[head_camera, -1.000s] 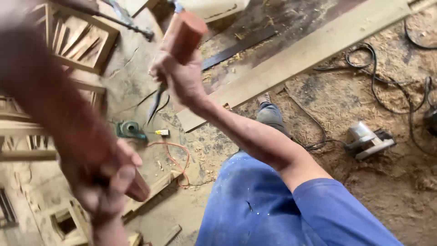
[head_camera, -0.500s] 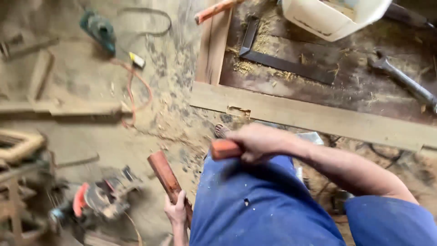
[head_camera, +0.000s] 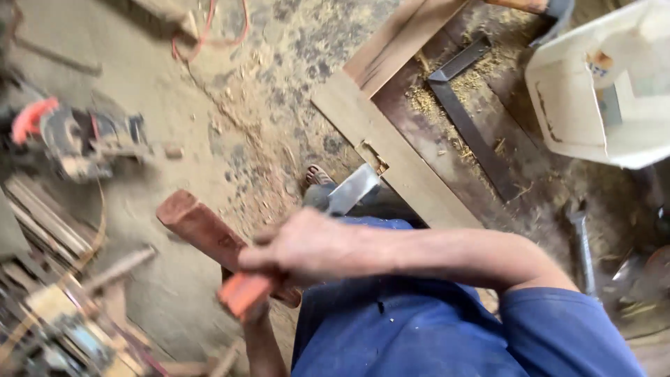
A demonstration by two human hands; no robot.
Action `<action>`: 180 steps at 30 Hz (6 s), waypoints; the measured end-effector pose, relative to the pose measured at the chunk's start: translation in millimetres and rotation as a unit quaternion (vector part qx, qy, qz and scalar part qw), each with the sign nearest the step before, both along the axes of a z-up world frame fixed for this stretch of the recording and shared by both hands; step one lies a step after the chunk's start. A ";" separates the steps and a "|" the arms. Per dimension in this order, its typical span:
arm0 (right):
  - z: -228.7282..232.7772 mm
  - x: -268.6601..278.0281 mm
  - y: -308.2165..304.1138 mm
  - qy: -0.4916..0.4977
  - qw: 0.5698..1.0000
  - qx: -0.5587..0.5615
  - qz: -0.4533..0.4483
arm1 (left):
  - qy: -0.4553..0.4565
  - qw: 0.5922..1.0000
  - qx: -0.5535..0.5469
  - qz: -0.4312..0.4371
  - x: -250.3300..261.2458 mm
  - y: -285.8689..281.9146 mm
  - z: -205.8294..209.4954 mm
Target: Using a chisel and a wooden mallet to manually carve a mortise slot into a wooden board.
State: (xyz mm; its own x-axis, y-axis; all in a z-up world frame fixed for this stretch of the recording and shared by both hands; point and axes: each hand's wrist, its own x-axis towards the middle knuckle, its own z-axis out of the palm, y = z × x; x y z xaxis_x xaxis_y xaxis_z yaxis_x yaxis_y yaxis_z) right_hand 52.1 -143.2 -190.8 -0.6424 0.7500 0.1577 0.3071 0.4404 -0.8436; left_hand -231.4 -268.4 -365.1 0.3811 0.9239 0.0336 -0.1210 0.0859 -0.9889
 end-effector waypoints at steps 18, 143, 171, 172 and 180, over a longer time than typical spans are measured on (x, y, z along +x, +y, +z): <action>-36.9 -1.8 -35.4 -0.011 0.983 0.108 0.151 | -0.975 0.064 0.111 0.180 82.7 -122.7 80.7; -108.6 182.6 -74.7 0.213 0.969 0.116 0.054 | -0.694 0.585 -0.345 -0.238 272.6 -75.0 195.2; -104.7 176.2 -82.1 0.192 0.976 0.084 0.060 | -0.699 0.591 -0.352 -0.197 266.9 -54.4 221.7; -103.7 176.5 -81.8 0.180 0.979 0.079 0.052 | -0.731 0.539 -0.369 -0.197 274.1 -58.3 231.0; -57.9 172.8 -78.2 0.179 0.982 0.037 0.048 | -0.640 0.625 -0.352 -0.276 289.3 -94.1 224.4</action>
State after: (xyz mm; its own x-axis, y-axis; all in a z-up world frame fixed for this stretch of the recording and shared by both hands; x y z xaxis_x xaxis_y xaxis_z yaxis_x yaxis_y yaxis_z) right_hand 224.9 -221.4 -248.7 -0.6036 0.6666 0.4375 -0.0488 0.5168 -0.8547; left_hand 57.9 -362.5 -140.7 0.7260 0.6208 0.2958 0.6630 -0.7461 -0.0613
